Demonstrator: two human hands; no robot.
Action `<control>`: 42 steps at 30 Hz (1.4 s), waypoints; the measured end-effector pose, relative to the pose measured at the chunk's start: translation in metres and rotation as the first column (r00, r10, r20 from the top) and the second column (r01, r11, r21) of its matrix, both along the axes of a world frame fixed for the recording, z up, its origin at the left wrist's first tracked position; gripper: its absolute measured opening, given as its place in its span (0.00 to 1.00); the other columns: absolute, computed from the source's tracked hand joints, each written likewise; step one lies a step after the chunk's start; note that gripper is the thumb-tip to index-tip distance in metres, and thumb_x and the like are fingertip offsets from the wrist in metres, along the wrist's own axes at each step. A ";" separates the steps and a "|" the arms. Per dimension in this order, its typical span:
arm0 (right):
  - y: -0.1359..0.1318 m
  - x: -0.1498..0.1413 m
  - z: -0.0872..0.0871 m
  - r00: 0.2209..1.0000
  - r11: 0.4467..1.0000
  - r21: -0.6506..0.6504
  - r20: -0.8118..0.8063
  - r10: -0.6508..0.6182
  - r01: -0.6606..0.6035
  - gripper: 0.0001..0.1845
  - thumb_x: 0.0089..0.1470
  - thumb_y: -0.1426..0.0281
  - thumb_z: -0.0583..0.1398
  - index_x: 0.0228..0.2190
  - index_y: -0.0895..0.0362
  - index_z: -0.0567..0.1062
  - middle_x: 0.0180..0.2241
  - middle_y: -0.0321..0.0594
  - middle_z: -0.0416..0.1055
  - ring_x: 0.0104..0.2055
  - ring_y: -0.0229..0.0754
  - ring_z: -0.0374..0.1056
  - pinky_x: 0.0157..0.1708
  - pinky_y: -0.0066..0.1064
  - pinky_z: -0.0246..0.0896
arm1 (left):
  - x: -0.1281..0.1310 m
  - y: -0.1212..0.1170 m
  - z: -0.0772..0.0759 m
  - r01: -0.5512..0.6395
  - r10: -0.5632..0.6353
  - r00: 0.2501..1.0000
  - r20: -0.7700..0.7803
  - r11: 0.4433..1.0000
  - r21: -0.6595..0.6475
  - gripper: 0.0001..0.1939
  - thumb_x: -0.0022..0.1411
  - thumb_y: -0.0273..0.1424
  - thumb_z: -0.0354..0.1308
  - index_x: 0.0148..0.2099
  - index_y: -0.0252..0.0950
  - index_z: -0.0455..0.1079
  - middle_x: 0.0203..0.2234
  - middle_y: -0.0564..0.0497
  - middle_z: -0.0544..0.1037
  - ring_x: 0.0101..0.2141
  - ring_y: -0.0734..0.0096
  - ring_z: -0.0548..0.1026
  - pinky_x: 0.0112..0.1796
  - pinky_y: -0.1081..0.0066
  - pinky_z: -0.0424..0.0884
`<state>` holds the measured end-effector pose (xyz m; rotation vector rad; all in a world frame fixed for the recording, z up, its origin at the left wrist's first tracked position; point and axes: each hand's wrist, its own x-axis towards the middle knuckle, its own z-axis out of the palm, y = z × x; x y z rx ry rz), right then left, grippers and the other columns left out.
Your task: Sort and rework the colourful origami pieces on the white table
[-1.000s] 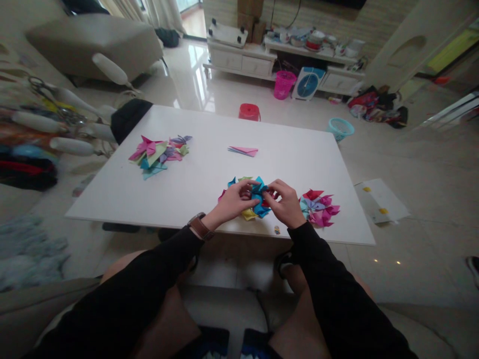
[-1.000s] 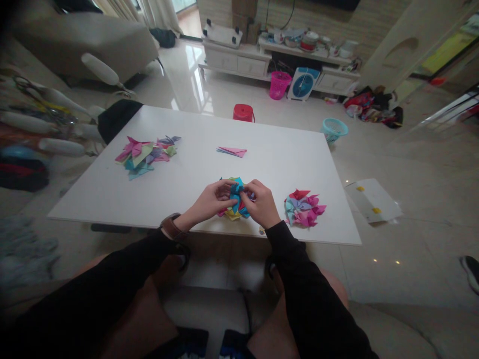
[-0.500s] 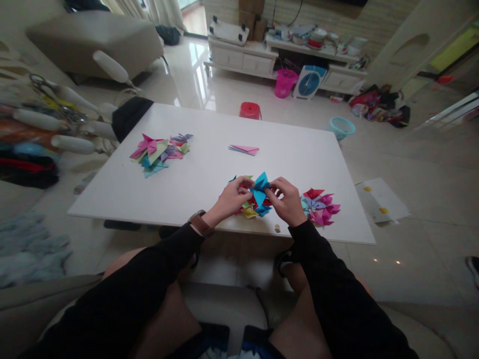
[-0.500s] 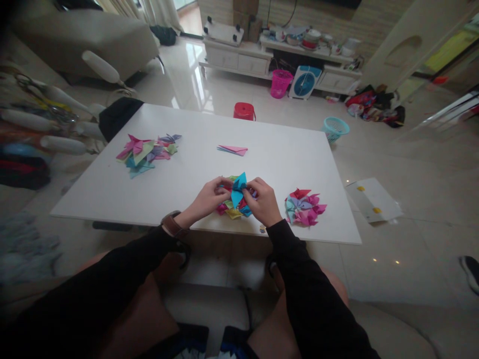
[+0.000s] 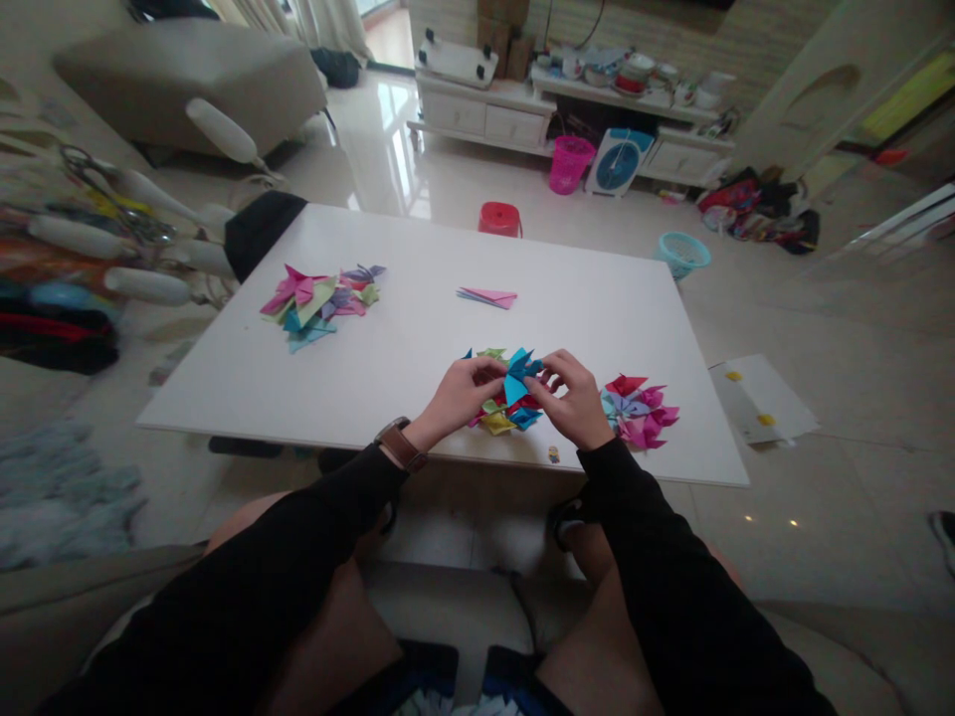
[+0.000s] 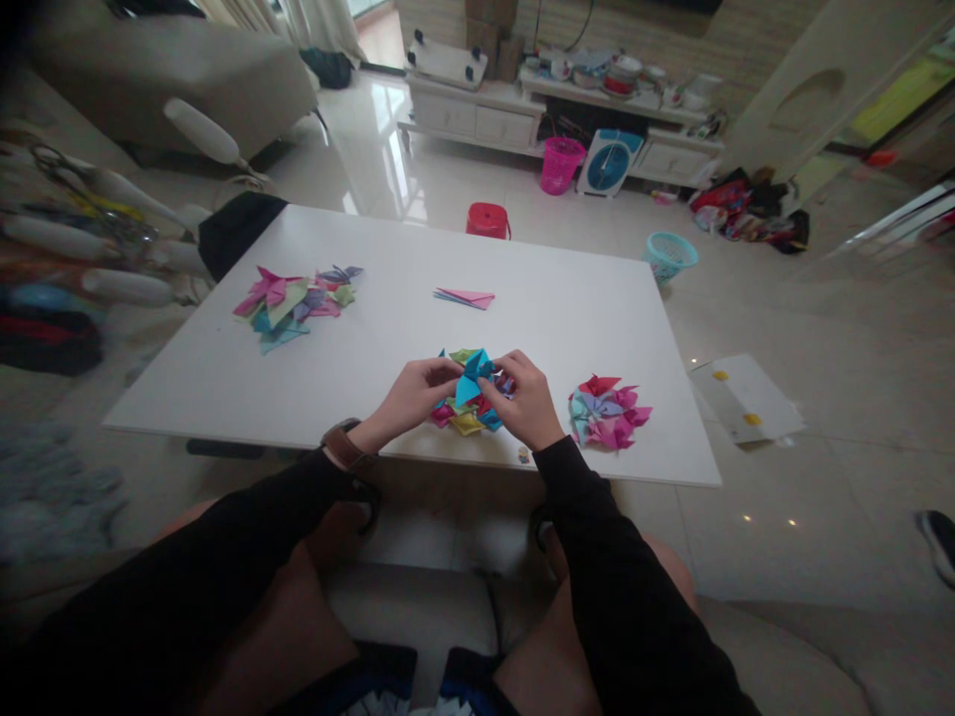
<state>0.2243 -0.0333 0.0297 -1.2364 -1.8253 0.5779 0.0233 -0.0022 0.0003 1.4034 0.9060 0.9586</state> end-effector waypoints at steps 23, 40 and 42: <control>0.000 0.002 0.004 0.999 1.000 -0.001 0.028 -0.022 0.022 0.13 0.55 0.63 0.69 0.41 0.54 0.79 0.35 0.37 0.68 0.34 0.40 0.67 0.31 0.32 0.65 | -0.002 -0.001 0.002 -0.007 0.008 0.999 -0.054 1.000 0.024 0.05 0.58 0.30 0.66 0.35 0.34 0.78 0.31 0.49 0.83 0.32 0.67 0.79 0.40 0.66 0.76; -0.002 0.003 0.006 0.997 0.998 0.020 -0.038 -0.063 0.064 0.04 0.60 0.69 0.62 0.34 0.54 0.79 0.32 0.38 0.78 0.32 0.39 0.71 0.31 0.32 0.66 | -0.003 0.002 -0.005 -0.012 0.013 0.995 -0.098 1.000 0.012 0.08 0.57 0.30 0.67 0.40 0.34 0.78 0.35 0.46 0.84 0.36 0.63 0.81 0.43 0.62 0.78; -0.002 0.005 0.006 0.997 0.997 0.016 -0.015 -0.073 0.073 0.05 0.60 0.69 0.62 0.33 0.54 0.79 0.32 0.38 0.78 0.32 0.40 0.71 0.31 0.32 0.66 | -0.004 0.002 -0.006 -0.024 0.028 0.992 -0.123 0.999 0.033 0.12 0.56 0.29 0.67 0.43 0.34 0.78 0.37 0.45 0.83 0.38 0.64 0.81 0.43 0.62 0.78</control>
